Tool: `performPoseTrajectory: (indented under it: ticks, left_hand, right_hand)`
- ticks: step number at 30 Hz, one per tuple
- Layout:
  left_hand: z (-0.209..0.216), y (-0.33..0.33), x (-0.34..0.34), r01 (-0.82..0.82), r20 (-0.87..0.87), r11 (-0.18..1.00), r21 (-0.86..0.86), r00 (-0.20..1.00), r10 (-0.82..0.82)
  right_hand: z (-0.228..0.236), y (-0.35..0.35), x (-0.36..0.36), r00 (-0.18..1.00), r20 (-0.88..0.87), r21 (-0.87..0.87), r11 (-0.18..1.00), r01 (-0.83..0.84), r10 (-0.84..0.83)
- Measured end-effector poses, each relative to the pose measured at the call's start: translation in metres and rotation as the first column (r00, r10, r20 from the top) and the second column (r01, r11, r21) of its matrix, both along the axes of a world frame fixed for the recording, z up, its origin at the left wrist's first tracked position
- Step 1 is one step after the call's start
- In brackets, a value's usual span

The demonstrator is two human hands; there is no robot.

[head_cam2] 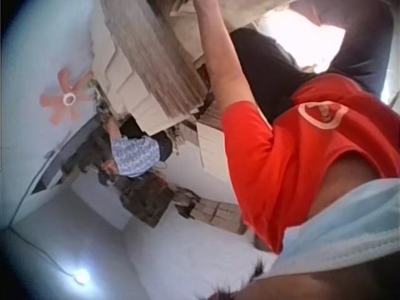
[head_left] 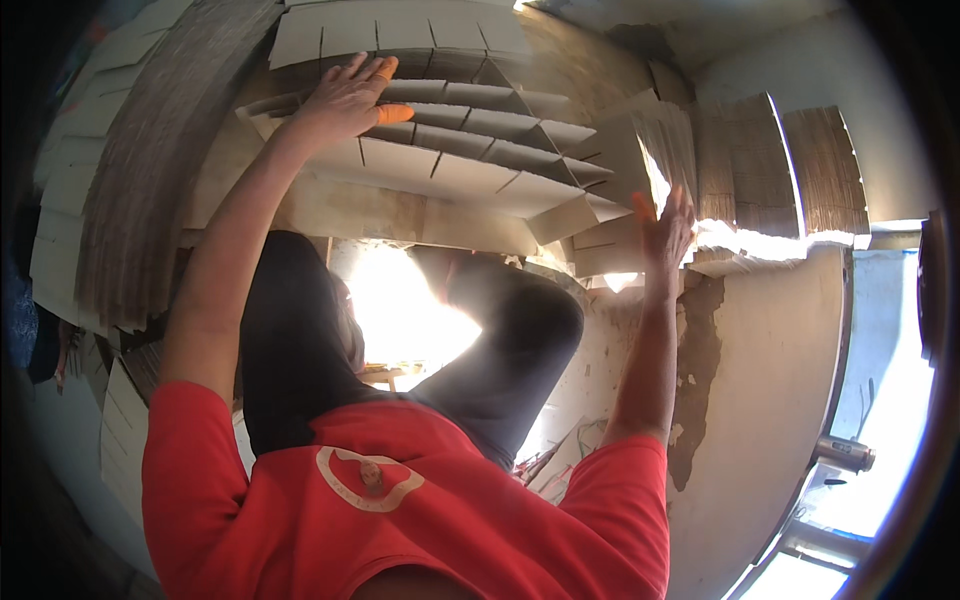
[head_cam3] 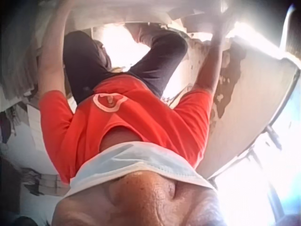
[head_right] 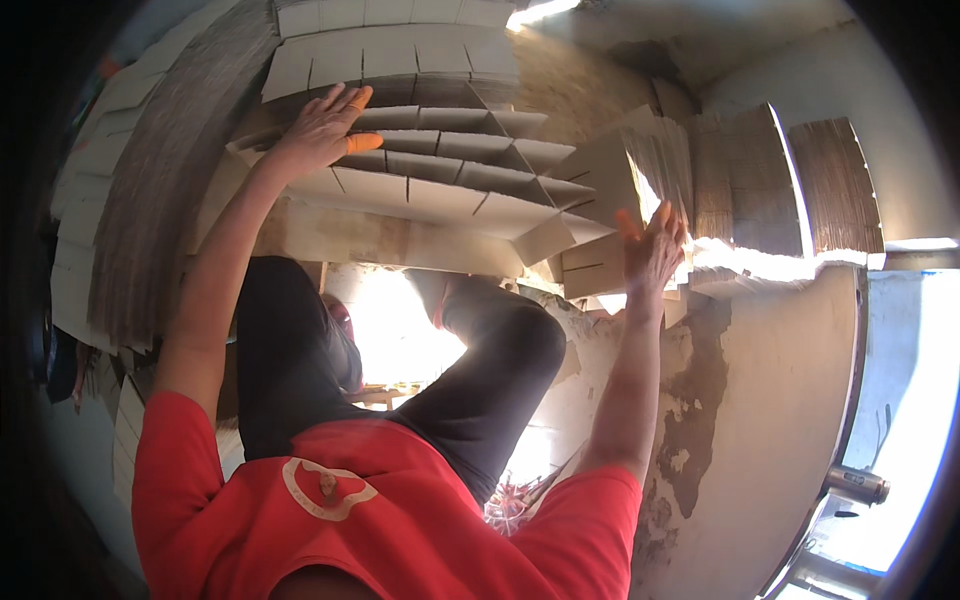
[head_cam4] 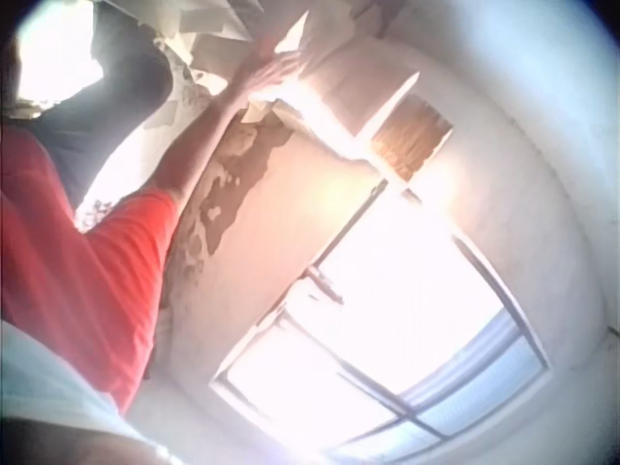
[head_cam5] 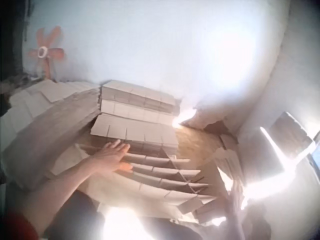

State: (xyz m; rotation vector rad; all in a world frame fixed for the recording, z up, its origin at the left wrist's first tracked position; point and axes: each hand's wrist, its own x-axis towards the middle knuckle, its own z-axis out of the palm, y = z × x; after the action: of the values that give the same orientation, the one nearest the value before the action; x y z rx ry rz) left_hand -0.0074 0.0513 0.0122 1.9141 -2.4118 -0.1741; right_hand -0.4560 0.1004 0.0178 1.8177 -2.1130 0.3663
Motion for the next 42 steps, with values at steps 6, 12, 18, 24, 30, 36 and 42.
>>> performPoseTrajectory:
  ticks: [6,12,18,24,30,36,42]
  left_hand:
    - [-0.005,0.014,0.003,0.045,-0.299,0.911,-0.409,0.937,-0.181]
    - [0.011,0.027,-0.065,0.322,-0.086,0.886,-0.334,0.926,-0.368]
    - [0.006,0.028,-0.063,0.288,-0.147,0.841,-0.458,0.908,-0.392]
    - [0.002,0.052,-0.043,0.321,-0.277,0.858,-0.400,0.850,-0.447]
    - [-0.014,0.055,-0.036,0.286,-0.396,0.880,-0.380,0.809,-0.434]
    - [-0.015,0.074,-0.043,0.243,-0.444,0.922,-0.301,0.820,-0.361]
    - [-0.012,0.079,-0.045,0.204,-0.480,0.939,-0.276,0.818,-0.318]
  right_hand:
    - [-0.044,0.018,-0.028,0.997,-0.033,0.194,0.979,-0.055,0.063]
    - [-0.054,0.018,-0.043,0.992,-0.044,0.118,0.986,-0.116,0.122]
    - [-0.052,0.017,-0.047,0.963,-0.043,-0.018,0.964,-0.267,0.266]
    - [-0.029,0.018,-0.036,0.938,0.337,-0.147,0.988,-0.035,0.083]
    - [0.003,0.009,-0.048,0.919,0.372,-0.358,0.934,0.009,0.133]
    - [0.119,0.035,0.039,0.794,0.390,-0.471,0.842,-0.263,0.466]
    - [0.116,0.030,0.090,0.584,0.619,-0.239,0.834,-0.498,0.526]
